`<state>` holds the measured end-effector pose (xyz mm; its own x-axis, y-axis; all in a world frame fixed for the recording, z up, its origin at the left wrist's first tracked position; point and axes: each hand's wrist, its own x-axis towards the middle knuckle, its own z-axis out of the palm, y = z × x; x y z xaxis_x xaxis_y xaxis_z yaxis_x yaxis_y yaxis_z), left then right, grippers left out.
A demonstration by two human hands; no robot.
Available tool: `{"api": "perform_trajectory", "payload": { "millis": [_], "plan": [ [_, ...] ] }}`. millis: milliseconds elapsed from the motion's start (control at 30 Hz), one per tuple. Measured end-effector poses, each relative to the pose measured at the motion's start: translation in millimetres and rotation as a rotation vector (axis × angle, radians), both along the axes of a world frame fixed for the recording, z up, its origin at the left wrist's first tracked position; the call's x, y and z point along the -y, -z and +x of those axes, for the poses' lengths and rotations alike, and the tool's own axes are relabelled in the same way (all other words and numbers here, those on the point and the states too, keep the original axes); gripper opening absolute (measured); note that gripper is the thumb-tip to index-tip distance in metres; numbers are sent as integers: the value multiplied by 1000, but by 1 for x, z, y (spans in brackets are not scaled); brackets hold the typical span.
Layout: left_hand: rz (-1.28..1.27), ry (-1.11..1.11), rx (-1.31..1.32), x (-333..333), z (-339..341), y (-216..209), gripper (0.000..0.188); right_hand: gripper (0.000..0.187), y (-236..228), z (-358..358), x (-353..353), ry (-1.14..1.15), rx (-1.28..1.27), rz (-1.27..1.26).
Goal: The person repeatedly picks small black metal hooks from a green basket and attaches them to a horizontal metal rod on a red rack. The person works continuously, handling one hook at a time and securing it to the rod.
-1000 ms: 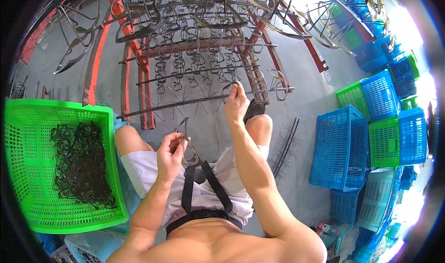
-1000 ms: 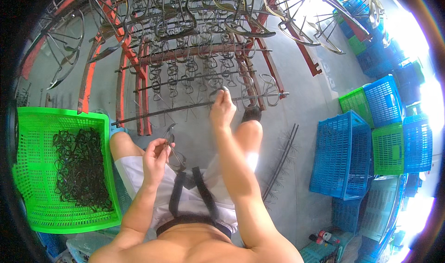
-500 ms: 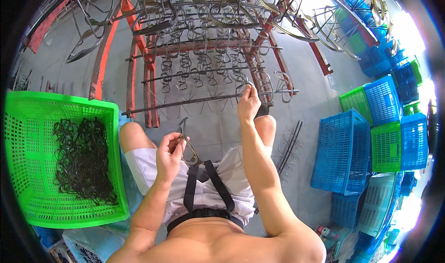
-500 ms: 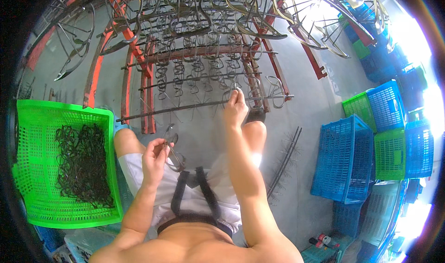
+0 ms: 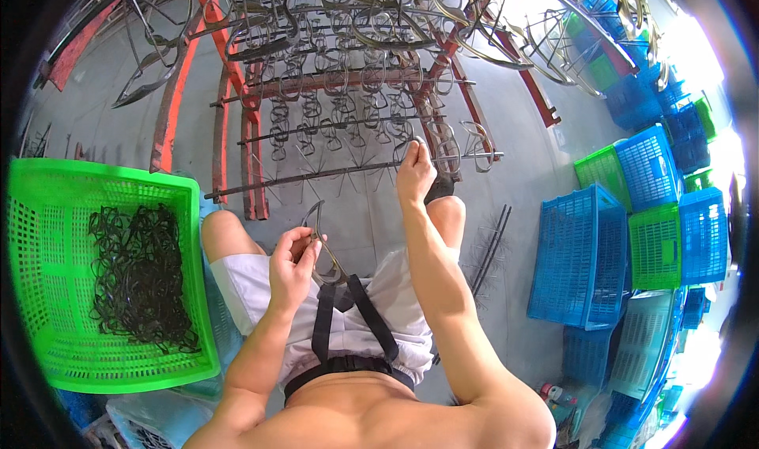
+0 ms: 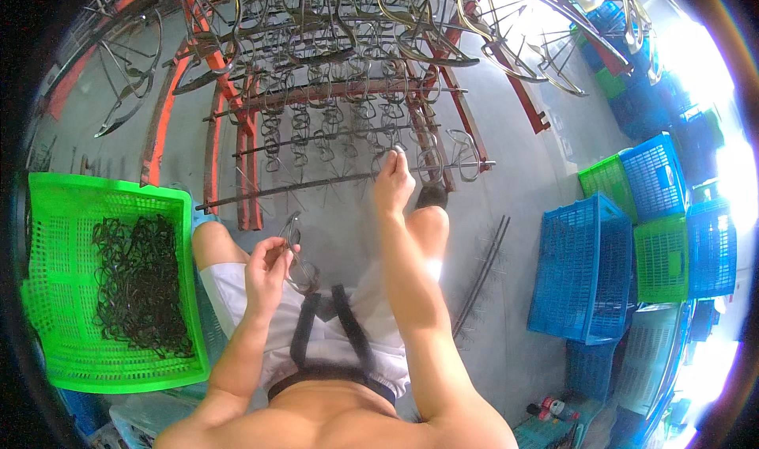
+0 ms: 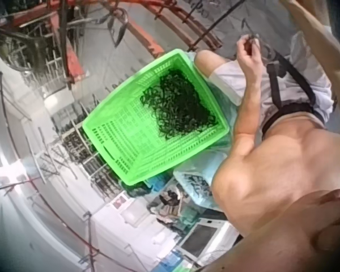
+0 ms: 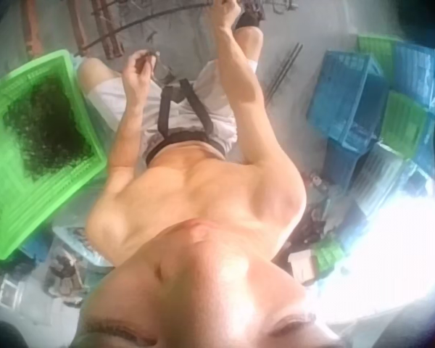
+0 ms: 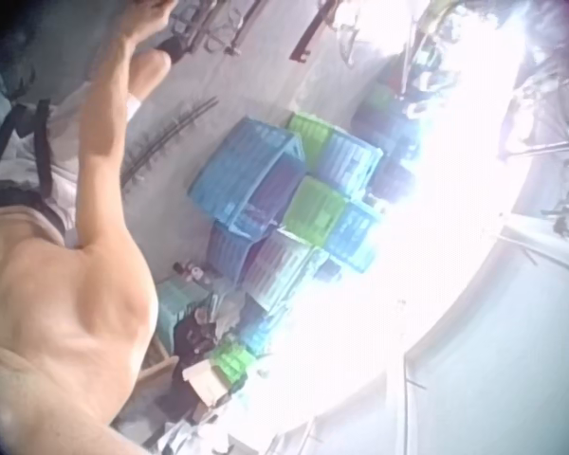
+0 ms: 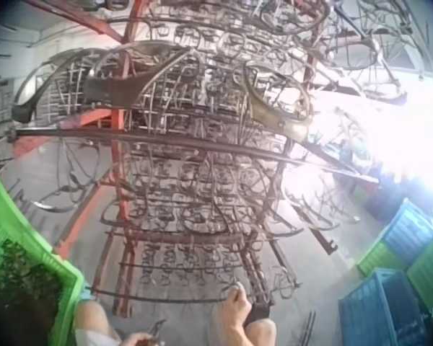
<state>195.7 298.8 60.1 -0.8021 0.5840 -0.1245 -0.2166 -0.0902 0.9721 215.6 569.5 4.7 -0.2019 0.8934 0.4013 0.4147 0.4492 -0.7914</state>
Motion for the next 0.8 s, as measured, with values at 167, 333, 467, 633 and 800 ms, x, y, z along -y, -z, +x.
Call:
{"api": "perform_trajectory", "payload": {
  "millis": [167,333,467,633,800],
  "plan": [
    [-4,-16,5,4,-1,2,18,28,-1,-7,9,30,0,-61],
    [-9,-13,17,3,-1,-2,17,29,-11,-5,15,30,-23,-108],
    [5,-11,11,2,0,2,18,29,-11,-2,10,44,-10,-113],
    [-34,2,27,5,2,2,18,27,5,-7,20,117,-13,-50],
    [16,16,19,-1,1,1,18,29,3,-18,30,187,-11,-86]
  ]
}}
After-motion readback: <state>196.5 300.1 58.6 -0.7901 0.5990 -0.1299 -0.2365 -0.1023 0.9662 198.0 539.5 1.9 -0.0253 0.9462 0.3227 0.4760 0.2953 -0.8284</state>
